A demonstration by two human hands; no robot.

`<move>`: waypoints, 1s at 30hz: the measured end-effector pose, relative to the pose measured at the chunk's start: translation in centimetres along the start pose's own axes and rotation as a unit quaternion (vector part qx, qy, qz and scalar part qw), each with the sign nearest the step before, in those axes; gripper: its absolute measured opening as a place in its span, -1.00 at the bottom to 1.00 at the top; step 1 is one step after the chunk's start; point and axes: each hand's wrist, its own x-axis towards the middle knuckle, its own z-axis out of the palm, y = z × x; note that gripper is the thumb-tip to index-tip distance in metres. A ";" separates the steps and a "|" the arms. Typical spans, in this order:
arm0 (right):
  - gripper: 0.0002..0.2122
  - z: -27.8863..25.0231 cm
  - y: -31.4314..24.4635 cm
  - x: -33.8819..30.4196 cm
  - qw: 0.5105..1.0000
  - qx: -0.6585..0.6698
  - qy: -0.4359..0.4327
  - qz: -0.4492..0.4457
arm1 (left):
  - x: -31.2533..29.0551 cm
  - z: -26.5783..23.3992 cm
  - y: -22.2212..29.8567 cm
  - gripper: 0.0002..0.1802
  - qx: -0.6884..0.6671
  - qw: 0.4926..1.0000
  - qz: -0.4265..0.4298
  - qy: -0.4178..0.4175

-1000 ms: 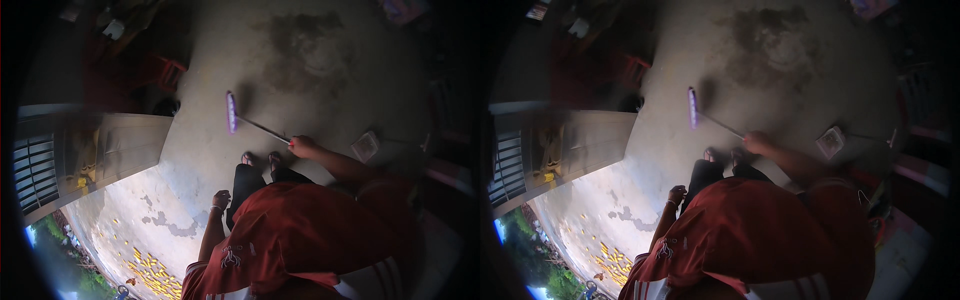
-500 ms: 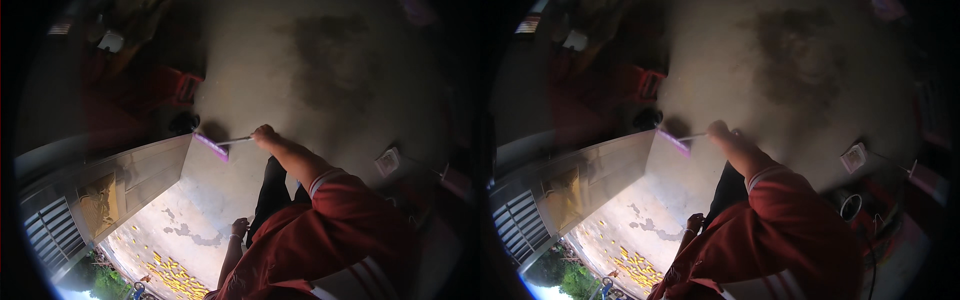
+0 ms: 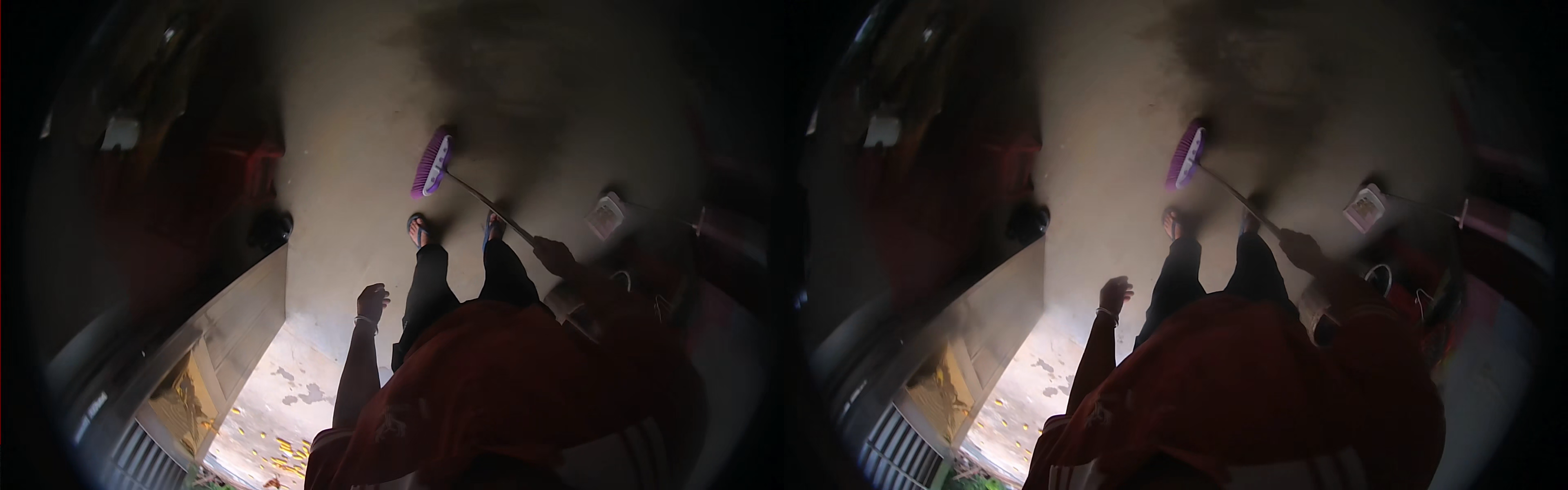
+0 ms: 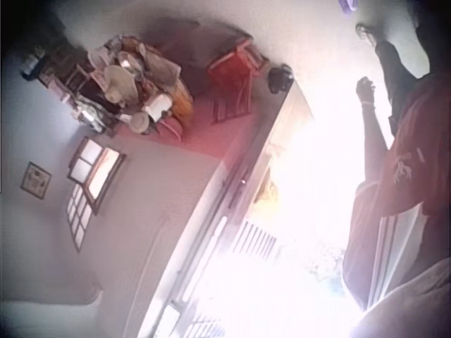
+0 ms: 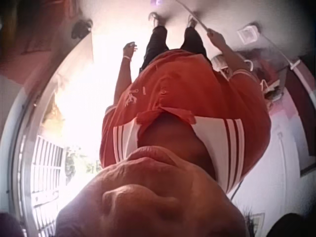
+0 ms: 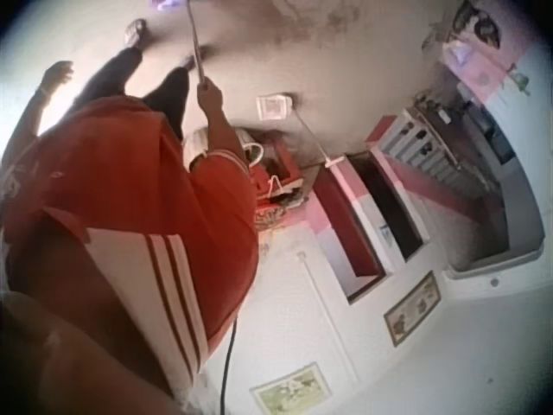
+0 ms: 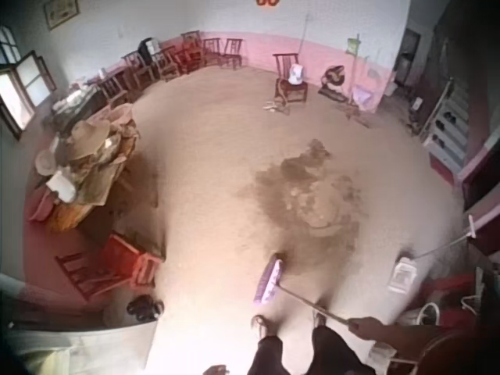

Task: The person sweeps the bedroom floor with a broom, sweeps debris into a dustpan, and walks to another area to sweep the floor with the broom.

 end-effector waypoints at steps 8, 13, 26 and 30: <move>-0.75 -2.1 2.3 -0.6 0.956 0.254 0.096 0.111 | 1.1 3.6 0.0 -0.75 0.129 0.990 -0.057 0.003; -0.78 -3.9 1.1 15.7 0.942 0.249 0.223 -0.011 | -0.9 6.1 -1.9 -0.77 0.088 0.994 -0.056 0.024; -0.74 2.2 12.9 15.9 0.975 0.193 -0.017 0.112 | 0.7 24.1 0.7 -0.75 0.440 0.890 0.055 -0.108; -0.75 3.4 19.8 2.2 0.971 0.223 0.007 0.090 | 3.8 28.9 4.3 -0.79 0.312 0.942 0.020 -0.125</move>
